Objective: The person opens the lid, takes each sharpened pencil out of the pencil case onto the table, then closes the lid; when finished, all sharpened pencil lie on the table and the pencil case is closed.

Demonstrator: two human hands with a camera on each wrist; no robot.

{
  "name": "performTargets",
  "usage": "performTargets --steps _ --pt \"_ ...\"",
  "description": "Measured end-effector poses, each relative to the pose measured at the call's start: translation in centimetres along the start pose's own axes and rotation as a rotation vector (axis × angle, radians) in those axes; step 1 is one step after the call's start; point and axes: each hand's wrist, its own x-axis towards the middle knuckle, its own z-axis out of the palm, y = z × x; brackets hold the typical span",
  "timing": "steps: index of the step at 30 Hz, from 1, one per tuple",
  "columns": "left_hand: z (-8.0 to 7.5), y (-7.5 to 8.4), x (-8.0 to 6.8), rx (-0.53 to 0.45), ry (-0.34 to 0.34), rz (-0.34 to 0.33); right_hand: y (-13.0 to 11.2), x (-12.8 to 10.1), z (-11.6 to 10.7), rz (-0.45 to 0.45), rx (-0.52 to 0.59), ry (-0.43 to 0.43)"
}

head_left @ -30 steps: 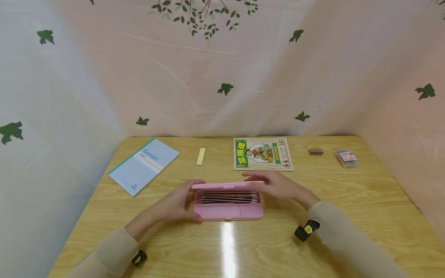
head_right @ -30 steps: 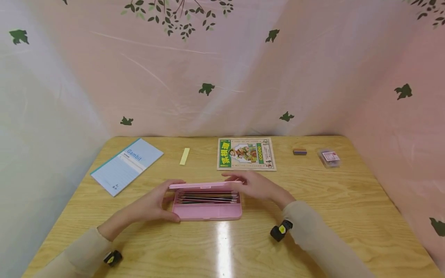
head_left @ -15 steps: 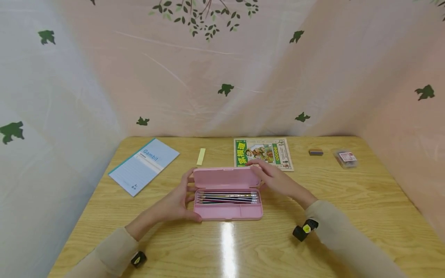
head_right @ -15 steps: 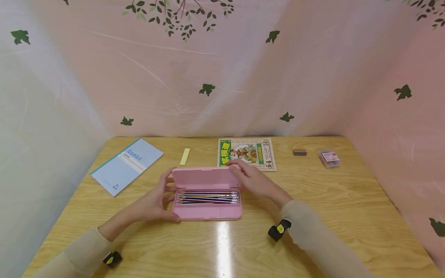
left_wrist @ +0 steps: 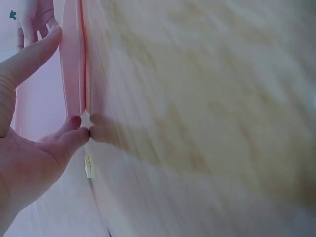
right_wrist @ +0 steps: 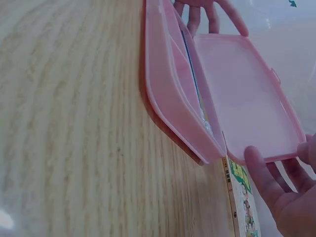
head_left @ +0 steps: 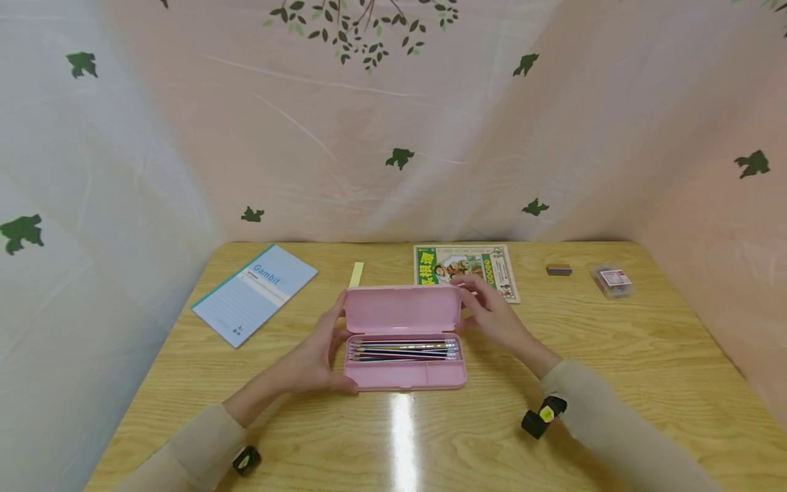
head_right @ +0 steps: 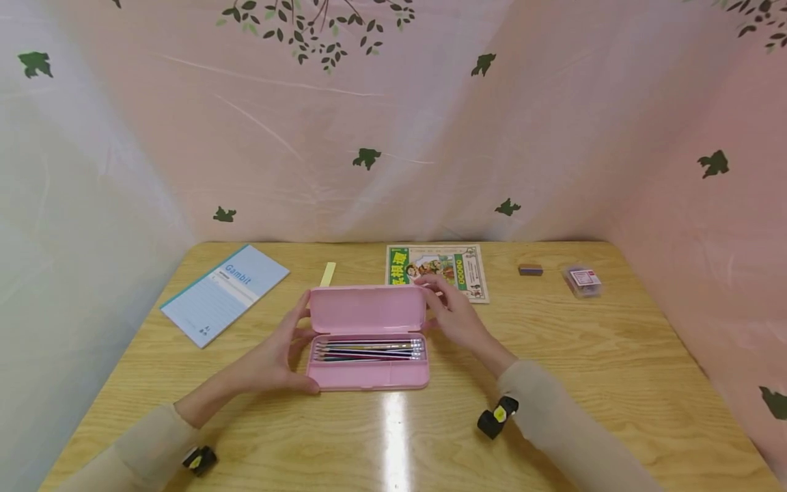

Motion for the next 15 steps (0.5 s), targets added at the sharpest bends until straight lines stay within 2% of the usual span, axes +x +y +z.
performTargets --steps 3,6,9,13,15 --pt "-0.1 0.0 0.0 0.043 0.005 0.001 0.1 -0.2 0.1 -0.038 -0.029 0.065" --pt "-0.1 0.0 0.1 0.061 0.013 -0.013 0.3 -0.4 0.0 -0.078 -0.053 0.083" --pt "-0.1 0.2 0.1 0.088 0.019 -0.040 0.5 -0.9 -0.2 -0.095 -0.107 0.055" --pt "0.0 0.4 0.3 0.130 0.018 -0.078 0.7 -1.9 -0.7 -0.057 -0.195 -0.021" --pt "0.1 0.5 0.3 0.096 0.009 -0.092 0.8 -2.4 -0.9 -0.030 -0.202 -0.066"
